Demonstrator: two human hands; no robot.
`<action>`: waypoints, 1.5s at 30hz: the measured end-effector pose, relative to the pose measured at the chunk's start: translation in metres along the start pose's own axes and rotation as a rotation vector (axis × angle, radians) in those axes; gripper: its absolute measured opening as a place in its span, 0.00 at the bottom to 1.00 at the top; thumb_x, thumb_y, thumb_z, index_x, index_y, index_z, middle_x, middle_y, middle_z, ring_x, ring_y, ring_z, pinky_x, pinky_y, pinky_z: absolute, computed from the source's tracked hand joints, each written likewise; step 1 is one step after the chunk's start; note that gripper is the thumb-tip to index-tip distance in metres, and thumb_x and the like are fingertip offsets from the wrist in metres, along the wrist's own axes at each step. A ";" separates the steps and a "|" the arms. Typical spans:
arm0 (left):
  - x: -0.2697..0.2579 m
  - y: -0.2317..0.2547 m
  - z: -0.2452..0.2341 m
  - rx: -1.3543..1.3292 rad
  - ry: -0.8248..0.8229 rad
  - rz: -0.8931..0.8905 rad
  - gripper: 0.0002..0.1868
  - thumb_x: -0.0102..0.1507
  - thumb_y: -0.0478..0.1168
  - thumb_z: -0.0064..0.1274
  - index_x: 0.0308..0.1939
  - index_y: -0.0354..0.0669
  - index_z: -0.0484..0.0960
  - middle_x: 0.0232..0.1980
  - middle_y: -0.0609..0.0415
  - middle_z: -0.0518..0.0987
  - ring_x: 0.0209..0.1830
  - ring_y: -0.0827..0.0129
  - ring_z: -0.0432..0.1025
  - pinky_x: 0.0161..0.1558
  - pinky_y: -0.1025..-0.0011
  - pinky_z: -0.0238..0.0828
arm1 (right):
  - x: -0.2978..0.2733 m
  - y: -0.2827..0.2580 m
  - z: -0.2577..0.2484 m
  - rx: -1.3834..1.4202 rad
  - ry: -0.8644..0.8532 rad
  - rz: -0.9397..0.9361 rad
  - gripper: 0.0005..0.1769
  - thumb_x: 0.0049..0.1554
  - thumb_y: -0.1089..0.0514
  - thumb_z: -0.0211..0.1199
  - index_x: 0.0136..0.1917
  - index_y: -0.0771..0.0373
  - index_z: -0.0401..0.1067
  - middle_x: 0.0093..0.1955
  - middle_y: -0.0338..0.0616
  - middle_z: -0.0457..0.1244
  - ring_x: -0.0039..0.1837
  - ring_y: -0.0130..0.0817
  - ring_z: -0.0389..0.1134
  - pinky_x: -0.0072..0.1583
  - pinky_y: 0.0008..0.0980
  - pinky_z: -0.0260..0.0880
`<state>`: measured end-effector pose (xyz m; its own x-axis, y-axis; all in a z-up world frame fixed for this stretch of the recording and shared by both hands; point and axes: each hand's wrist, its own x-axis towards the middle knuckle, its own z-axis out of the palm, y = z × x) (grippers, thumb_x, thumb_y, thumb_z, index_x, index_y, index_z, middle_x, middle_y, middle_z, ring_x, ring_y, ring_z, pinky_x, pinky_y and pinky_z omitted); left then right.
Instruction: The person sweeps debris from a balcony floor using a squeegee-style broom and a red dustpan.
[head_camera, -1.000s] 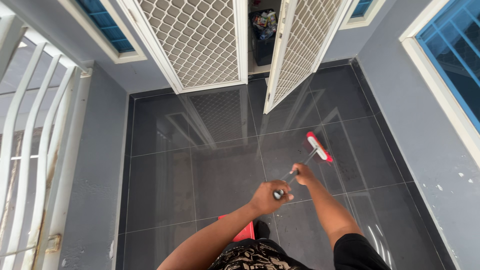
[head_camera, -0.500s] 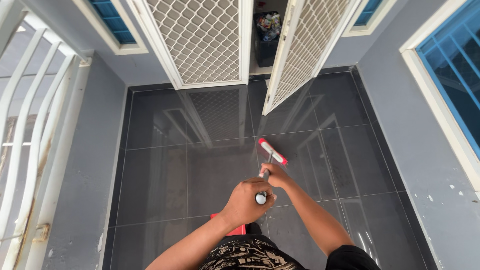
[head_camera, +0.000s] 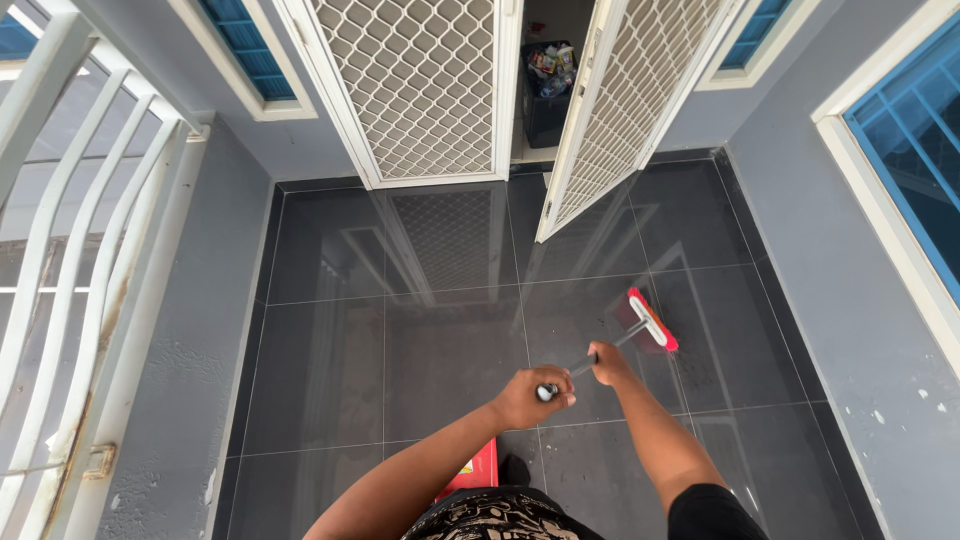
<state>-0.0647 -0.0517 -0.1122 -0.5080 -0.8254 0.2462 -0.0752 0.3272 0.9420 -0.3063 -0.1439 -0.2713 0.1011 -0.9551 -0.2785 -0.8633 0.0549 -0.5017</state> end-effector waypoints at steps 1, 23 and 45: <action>-0.001 -0.003 0.003 0.024 0.001 -0.045 0.08 0.61 0.36 0.63 0.32 0.37 0.79 0.42 0.52 0.81 0.47 0.61 0.77 0.47 0.64 0.74 | -0.002 0.001 0.006 -0.002 0.000 -0.009 0.11 0.49 0.69 0.63 0.47 0.61 0.71 0.55 0.49 0.67 0.59 0.52 0.68 0.56 0.43 0.69; -0.029 0.112 -0.036 0.155 0.139 -0.113 0.08 0.56 0.34 0.60 0.28 0.37 0.75 0.32 0.51 0.77 0.39 0.57 0.74 0.42 0.61 0.71 | 0.003 -0.077 0.012 0.131 -0.172 -0.338 0.06 0.56 0.66 0.58 0.43 0.59 0.74 0.45 0.46 0.69 0.51 0.46 0.70 0.50 0.43 0.68; -0.020 0.109 -0.045 0.180 0.044 -0.128 0.08 0.47 0.30 0.53 0.20 0.38 0.68 0.22 0.53 0.72 0.25 0.59 0.68 0.35 0.62 0.64 | -0.003 -0.116 0.048 0.537 -0.375 -0.228 0.09 0.61 0.62 0.60 0.38 0.64 0.69 0.39 0.42 0.65 0.43 0.29 0.64 0.47 0.35 0.65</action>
<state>-0.0241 -0.0202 -0.0047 -0.4465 -0.8837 0.1405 -0.2905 0.2917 0.9114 -0.1821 -0.1334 -0.2518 0.4988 -0.7999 -0.3336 -0.4453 0.0937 -0.8905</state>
